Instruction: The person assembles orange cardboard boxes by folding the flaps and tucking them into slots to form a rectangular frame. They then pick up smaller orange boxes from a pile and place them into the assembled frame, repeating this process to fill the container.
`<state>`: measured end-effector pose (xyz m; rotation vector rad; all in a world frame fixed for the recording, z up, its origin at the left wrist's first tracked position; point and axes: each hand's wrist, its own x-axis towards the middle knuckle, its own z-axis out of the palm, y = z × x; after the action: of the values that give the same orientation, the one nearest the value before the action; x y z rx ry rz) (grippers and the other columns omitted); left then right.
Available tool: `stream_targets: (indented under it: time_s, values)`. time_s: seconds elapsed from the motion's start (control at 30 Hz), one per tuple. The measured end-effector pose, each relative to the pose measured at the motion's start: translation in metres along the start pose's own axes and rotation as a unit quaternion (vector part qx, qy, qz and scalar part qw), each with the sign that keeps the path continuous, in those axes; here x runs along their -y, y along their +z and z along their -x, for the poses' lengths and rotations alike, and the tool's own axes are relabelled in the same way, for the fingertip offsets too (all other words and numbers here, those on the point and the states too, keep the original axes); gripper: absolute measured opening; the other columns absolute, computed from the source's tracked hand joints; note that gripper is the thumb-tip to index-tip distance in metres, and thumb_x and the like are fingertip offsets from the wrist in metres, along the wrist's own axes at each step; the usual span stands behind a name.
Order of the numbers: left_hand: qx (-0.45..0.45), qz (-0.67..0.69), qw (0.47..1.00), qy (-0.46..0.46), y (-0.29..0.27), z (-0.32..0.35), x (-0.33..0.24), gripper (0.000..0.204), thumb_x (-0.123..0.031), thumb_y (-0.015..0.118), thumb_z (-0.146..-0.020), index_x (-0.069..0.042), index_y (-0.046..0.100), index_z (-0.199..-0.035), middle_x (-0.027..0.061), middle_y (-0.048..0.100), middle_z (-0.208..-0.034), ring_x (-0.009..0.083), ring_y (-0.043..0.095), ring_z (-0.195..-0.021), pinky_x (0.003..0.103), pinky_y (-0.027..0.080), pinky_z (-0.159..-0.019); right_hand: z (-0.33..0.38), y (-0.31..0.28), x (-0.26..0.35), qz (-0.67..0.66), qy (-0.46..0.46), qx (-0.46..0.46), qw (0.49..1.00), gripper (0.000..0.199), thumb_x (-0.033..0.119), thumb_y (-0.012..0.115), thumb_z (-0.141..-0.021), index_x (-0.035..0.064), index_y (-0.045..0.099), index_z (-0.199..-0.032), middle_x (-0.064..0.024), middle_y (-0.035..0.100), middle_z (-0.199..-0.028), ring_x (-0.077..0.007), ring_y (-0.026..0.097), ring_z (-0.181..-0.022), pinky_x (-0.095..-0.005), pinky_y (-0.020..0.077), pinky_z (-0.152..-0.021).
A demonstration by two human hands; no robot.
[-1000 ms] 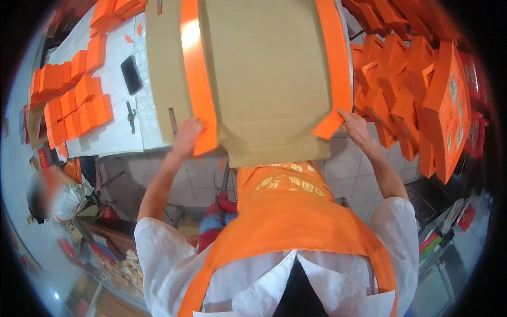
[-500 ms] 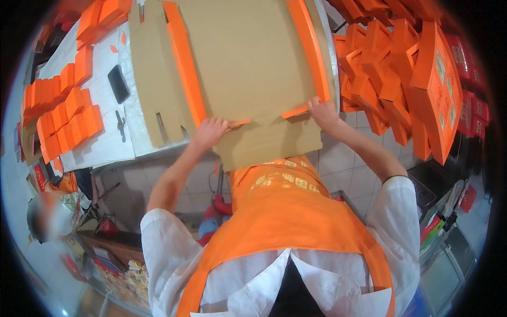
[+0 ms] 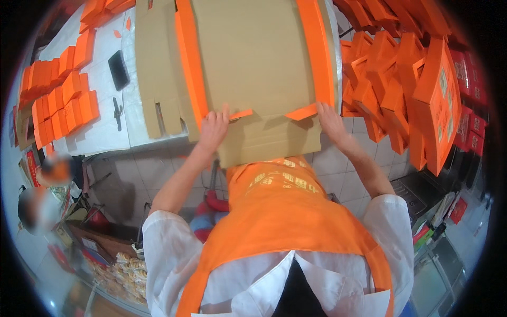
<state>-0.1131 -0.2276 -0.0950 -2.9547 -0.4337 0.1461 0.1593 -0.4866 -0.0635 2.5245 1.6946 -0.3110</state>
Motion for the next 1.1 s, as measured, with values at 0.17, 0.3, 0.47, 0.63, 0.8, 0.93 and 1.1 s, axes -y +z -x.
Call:
stream_targets:
  time_s: [0.17,0.3,0.47,0.63,0.8,0.93,1.1]
  values:
    - [-0.112,0.175,0.975,0.077,0.007,0.014,0.040,0.055,-0.016,0.056,-0.073,-0.005,0.043,-0.126,0.0029,0.051,-0.074,0.0169,0.050,-0.072,0.030,0.039,-0.057,0.005,0.004,-0.007,-0.040,-0.028,-0.033,0.998,0.044,0.004,0.048,-0.076,0.0034,0.042,-0.119,-0.0118,0.050,-0.092,-0.0258,0.054,-0.087,-0.0350,0.0493,-0.066]
    - [-0.140,0.158,0.971,0.116,-0.008,0.023,0.036,0.056,-0.010,0.053,-0.073,-0.004,0.041,-0.128,0.0036,0.052,-0.083,0.0184,0.051,-0.083,0.031,0.036,-0.061,0.003,0.000,-0.004,0.002,-0.067,-0.065,0.996,0.050,0.006,0.051,-0.074,0.0082,0.041,-0.123,-0.0091,0.048,-0.087,-0.0220,0.054,-0.077,-0.0347,0.0471,-0.060]
    - [-0.079,0.132,0.985,0.082,-0.018,0.017,0.008,0.056,-0.006,0.051,-0.074,-0.010,0.042,-0.128,0.0056,0.049,-0.086,0.0188,0.049,-0.080,0.033,0.034,-0.064,-0.011,-0.006,0.003,0.130,-0.073,0.023,0.989,0.060,0.009,0.055,-0.072,0.0121,0.038,-0.129,-0.0064,0.046,-0.084,-0.0180,0.052,-0.066,-0.0318,0.0430,-0.053]
    - [-0.017,0.107,0.991,0.073,-0.023,0.017,0.011,0.056,-0.007,0.051,-0.071,-0.010,0.044,-0.127,0.0060,0.049,-0.089,0.0198,0.047,-0.089,0.031,0.035,-0.064,-0.010,-0.009,0.001,0.115,-0.090,0.048,0.988,0.061,0.007,0.053,-0.074,0.0142,0.035,-0.132,-0.0061,0.046,-0.085,-0.0204,0.052,-0.070,-0.0336,0.0436,-0.058]
    - [-0.134,0.284,0.944,0.105,-0.005,0.017,0.028,0.050,-0.004,0.055,-0.068,-0.006,0.051,-0.117,0.0074,0.051,-0.087,0.0223,0.051,-0.085,0.032,0.040,-0.067,-0.006,-0.008,-0.016,-0.031,-0.150,-0.016,0.988,0.060,0.004,0.050,-0.074,0.0166,0.036,-0.131,-0.0064,0.048,-0.085,-0.0238,0.052,-0.073,-0.0345,0.0439,-0.063]
    - [-0.181,0.331,0.924,0.067,-0.002,0.022,0.027,0.038,0.000,0.060,-0.065,-0.003,0.056,-0.102,0.0100,0.054,-0.087,0.0238,0.055,-0.086,0.033,0.045,-0.068,-0.009,-0.002,-0.021,-0.095,-0.154,-0.030,0.983,0.044,0.003,0.050,-0.073,0.0137,0.047,-0.115,-0.0060,0.051,-0.084,-0.0244,0.054,-0.078,-0.0347,0.0442,-0.068]
    - [-0.199,0.320,0.915,0.140,-0.007,0.021,0.031,0.038,0.001,0.057,-0.066,-0.001,0.056,-0.103,0.0134,0.059,-0.095,0.0308,0.059,-0.082,0.038,0.048,-0.069,-0.008,0.003,-0.017,-0.138,-0.162,-0.099,0.972,0.034,0.000,0.055,-0.067,0.0068,0.055,-0.100,-0.0071,0.053,-0.084,-0.0257,0.052,-0.077,-0.0359,0.0423,-0.067]
